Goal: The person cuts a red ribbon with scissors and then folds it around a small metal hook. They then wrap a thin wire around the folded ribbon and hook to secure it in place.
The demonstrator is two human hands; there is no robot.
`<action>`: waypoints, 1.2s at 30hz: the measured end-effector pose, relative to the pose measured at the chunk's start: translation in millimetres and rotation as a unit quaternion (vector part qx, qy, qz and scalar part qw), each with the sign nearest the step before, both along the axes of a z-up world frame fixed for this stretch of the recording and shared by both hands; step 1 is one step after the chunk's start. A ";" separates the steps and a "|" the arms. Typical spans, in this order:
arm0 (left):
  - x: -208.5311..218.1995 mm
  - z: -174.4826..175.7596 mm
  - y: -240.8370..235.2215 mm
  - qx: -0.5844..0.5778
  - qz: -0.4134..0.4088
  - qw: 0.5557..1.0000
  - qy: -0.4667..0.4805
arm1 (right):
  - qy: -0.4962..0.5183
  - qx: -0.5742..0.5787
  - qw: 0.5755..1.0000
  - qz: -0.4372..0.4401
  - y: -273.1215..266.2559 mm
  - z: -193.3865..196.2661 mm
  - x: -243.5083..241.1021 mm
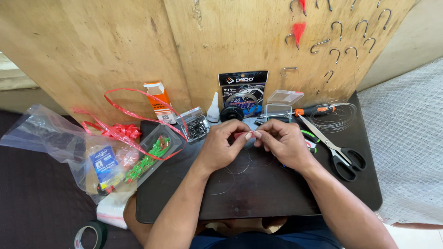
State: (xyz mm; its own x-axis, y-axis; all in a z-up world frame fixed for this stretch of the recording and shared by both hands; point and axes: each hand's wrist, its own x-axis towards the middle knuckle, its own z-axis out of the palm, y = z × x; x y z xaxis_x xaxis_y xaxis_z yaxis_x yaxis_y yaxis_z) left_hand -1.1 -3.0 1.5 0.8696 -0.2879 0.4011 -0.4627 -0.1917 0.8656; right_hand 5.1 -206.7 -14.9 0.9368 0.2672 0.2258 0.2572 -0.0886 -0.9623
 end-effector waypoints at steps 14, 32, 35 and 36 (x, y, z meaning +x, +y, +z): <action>-2.8 3.4 1.4 -0.015 0.012 0.997 0.069 | -0.012 -0.033 0.999 -0.004 0.1 3.2 -1.6; 7.2 13.6 89.4 -0.543 0.103 0.833 -0.033 | -0.103 -0.456 0.882 0.059 127.1 44.2 17.5; 7.7 13.4 88.4 -0.541 0.112 0.833 -0.030 | -0.078 -0.514 0.853 0.047 151.0 36.2 20.1; 8.4 14.3 86.9 -0.536 0.116 0.836 -0.027 | -0.063 -0.542 0.837 0.037 155.9 32.7 21.6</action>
State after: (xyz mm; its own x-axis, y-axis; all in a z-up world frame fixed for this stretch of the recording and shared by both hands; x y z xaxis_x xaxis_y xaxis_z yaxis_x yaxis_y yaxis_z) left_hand 7.2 84.0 15.7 0.8245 0.4360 0.3609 -0.5647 0.5908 0.5763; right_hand 26.7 -50.8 17.8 0.8959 0.4350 -0.0902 0.3938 -0.8715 -0.2921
